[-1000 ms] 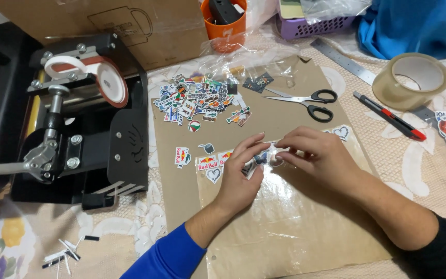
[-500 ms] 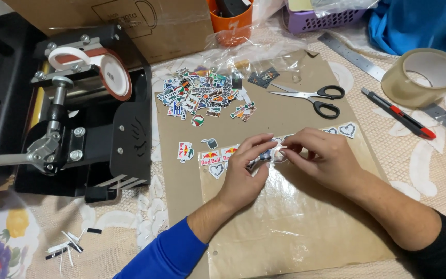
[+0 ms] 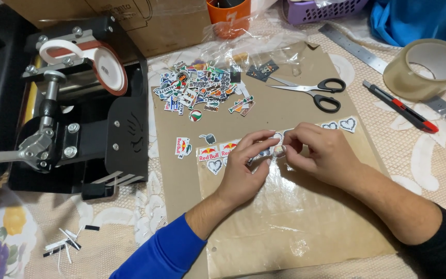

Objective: Peeling and applying various small stickers and decals onto a transparent transfer sheet, including trimming with scissors.

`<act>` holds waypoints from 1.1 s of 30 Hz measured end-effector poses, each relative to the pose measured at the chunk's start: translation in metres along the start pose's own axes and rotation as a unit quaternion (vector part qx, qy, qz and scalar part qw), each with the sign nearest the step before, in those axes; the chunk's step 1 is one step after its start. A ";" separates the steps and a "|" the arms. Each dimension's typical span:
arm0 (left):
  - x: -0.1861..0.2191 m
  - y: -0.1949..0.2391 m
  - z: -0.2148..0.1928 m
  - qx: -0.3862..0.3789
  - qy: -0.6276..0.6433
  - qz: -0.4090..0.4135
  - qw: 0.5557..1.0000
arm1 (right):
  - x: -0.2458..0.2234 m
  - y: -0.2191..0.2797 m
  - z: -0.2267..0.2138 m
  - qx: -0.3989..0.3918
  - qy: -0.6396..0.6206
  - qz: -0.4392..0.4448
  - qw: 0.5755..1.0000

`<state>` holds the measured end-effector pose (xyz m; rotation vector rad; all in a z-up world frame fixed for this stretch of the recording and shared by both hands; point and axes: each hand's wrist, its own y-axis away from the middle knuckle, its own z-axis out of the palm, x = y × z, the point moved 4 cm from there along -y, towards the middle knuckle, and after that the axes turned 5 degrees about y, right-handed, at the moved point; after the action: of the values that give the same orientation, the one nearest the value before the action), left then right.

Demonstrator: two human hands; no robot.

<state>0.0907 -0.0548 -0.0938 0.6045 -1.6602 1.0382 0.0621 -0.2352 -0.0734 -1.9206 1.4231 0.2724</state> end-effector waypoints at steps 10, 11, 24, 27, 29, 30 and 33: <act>0.001 0.001 0.000 -0.005 -0.022 0.017 1.000 | -0.004 -0.004 -0.003 0.012 -0.022 -0.004 1.000; 0.001 0.001 0.000 -0.006 -0.022 0.016 1.000 | -0.004 -0.003 -0.003 0.011 -0.023 -0.004 1.000; -0.013 -0.001 -0.007 0.068 0.016 0.008 0.998 | -0.001 -0.004 -0.001 0.014 -0.132 0.024 0.991; -0.014 -0.002 -0.008 0.084 0.000 0.027 0.996 | -0.001 -0.004 0.000 0.003 -0.164 0.035 0.986; -0.011 -0.002 -0.009 0.092 -0.003 0.037 0.995 | 0.000 -0.004 0.001 -0.003 -0.173 0.043 0.984; -0.009 -0.002 -0.010 0.096 0.004 0.033 0.995 | 0.001 -0.004 0.001 -0.002 -0.173 0.050 0.984; -0.012 -0.002 -0.009 0.098 0.009 0.036 0.995 | 0.002 -0.004 0.000 -0.001 -0.172 0.058 0.983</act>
<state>0.1014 -0.0490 -0.1037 0.6652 -1.5855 1.2647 0.0664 -0.2364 -0.0730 -1.6942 1.2998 0.6279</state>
